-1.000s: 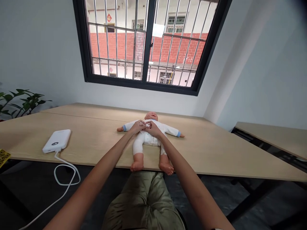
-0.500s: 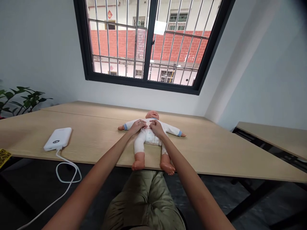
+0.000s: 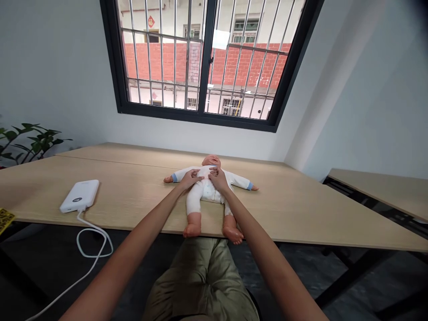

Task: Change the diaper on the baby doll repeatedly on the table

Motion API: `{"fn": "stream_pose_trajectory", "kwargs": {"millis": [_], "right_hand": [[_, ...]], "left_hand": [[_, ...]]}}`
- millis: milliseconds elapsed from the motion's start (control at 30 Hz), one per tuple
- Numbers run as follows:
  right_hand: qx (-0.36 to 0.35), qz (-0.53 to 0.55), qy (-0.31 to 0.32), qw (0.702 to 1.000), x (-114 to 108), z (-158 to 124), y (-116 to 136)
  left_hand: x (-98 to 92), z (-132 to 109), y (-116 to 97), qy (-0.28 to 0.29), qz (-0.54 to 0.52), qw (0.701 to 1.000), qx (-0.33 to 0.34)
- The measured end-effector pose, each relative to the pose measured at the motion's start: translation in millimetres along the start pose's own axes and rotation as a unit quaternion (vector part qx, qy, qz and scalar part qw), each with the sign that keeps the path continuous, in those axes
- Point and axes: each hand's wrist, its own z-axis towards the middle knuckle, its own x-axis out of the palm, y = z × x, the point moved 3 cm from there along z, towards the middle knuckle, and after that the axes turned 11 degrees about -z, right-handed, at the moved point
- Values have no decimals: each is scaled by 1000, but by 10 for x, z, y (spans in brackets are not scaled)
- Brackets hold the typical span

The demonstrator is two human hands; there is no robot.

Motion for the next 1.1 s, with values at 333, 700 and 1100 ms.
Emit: {"fn": "stream_pose_trajectory", "kwargs": {"millis": [333,700,1100], "right_hand": [[-23,-22,2,999,-13,12,10],[-24,-10,21,999,21,28,-32],[4,-31,-18,999,26,26,-75]], "left_hand": [[52,-33,-48,39,19,998,-35],[12,-3,26,-27,92,995,-32],[56,67,92,-113,113,984,-84]]}}
